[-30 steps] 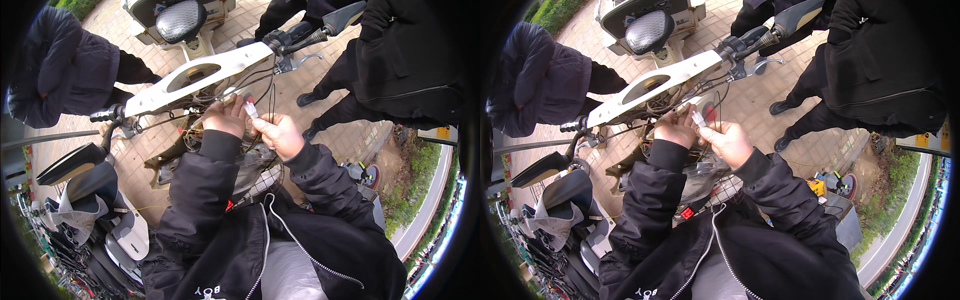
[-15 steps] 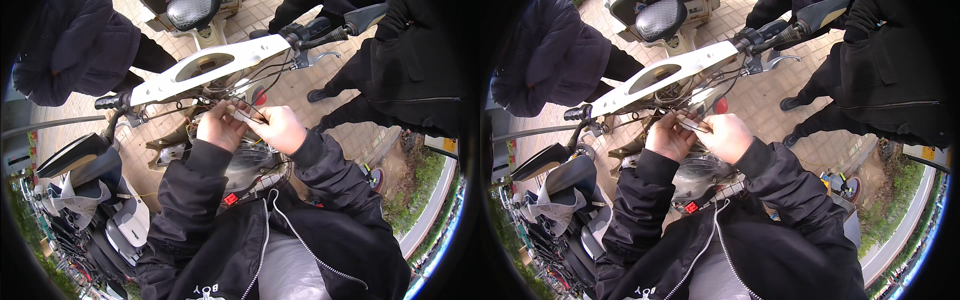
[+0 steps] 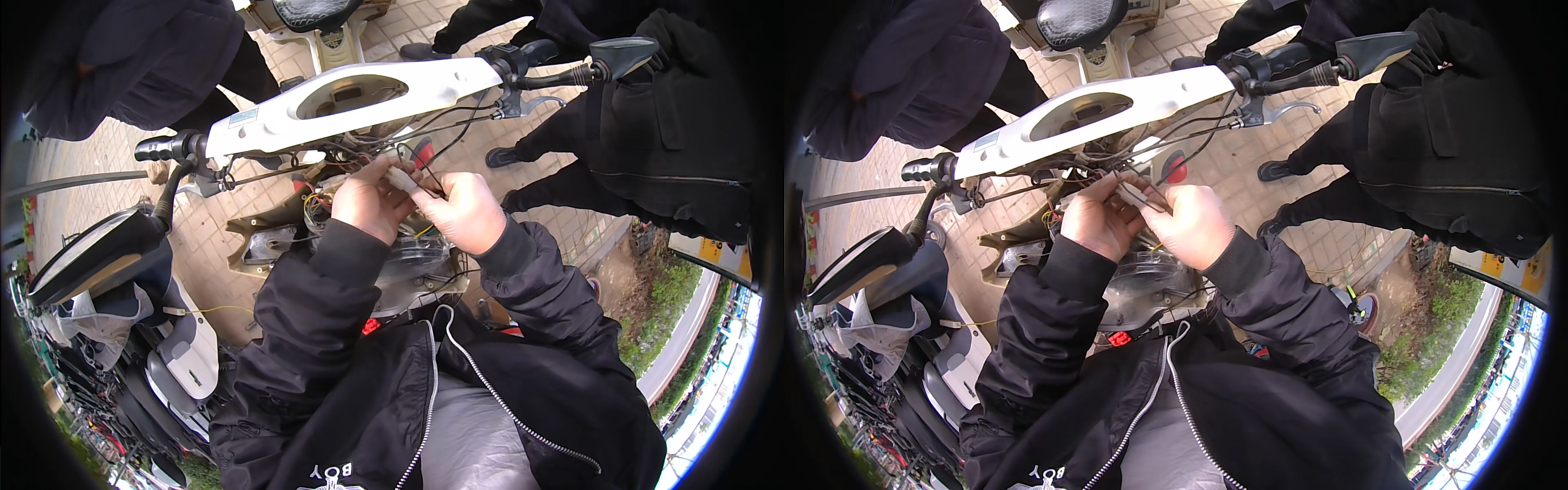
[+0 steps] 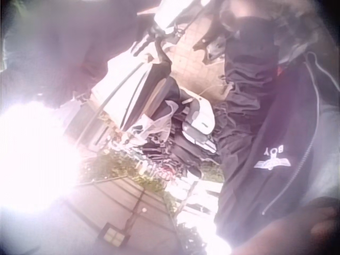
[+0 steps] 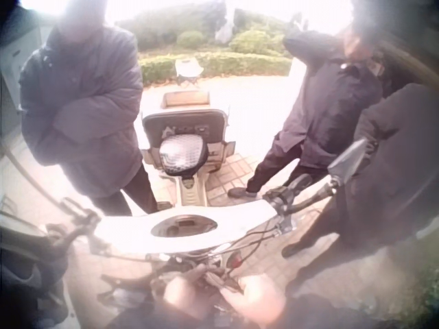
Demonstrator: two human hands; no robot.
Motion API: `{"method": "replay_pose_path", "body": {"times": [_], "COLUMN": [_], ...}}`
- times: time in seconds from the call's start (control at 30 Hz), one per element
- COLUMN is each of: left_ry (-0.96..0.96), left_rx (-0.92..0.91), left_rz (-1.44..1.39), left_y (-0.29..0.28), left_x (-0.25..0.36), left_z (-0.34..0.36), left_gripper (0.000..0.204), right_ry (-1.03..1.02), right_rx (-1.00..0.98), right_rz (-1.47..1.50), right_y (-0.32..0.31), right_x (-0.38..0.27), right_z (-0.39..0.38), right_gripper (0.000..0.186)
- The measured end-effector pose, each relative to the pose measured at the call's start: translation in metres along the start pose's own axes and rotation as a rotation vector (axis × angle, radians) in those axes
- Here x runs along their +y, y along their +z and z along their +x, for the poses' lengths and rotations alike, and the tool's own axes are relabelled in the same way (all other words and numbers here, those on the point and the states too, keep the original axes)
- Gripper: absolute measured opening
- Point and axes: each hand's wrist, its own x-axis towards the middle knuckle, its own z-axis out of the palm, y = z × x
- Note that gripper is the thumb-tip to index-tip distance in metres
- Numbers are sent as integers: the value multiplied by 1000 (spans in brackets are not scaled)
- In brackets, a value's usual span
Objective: The person uses a multimeter to test continuity on wires near the scooter's handlebar. They then connect a new wiring harness to the scooter's internal wiring and secure the connections with tape.
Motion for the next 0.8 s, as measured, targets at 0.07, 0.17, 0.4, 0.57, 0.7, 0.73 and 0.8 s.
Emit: {"method": "replay_pose_path", "body": {"times": [0.07, 0.17, 0.4, 0.57, 0.7, 0.73, 0.8], "left_ry": [-10, -5, -2, -6, -18, 4, 48], "left_rx": [1, 28, 38, 61, -73, -74, -129], "left_rz": [11, 30, 91, 90, -74, -51, -37], "left_y": [2, 5, 7, 8, 2, 0, -3], "left_x": [-2, -4, -5, -5, -3, -5, -7], "left_z": [1, -1, 1, 2, -4, -5, -7], "left_gripper": [19, 19, 20, 29, 28, 26, 25], "right_ry": [-4, -97, -24, 116, 334, 361, 352], "right_rx": [41, 96, 108, -16, -168, -207, -256], "right_rz": [-12, -80, -104, 490, 799, 837, 934], "right_y": [1, -1, 7, 8, 3, 4, -1], "right_x": [-4, -8, -6, 6, 17, 18, 21], "right_z": [-5, -8, -2, 4, 12, 13, 12], "right_gripper": [30, 31, 26, 43, 37, 31, 29]}}
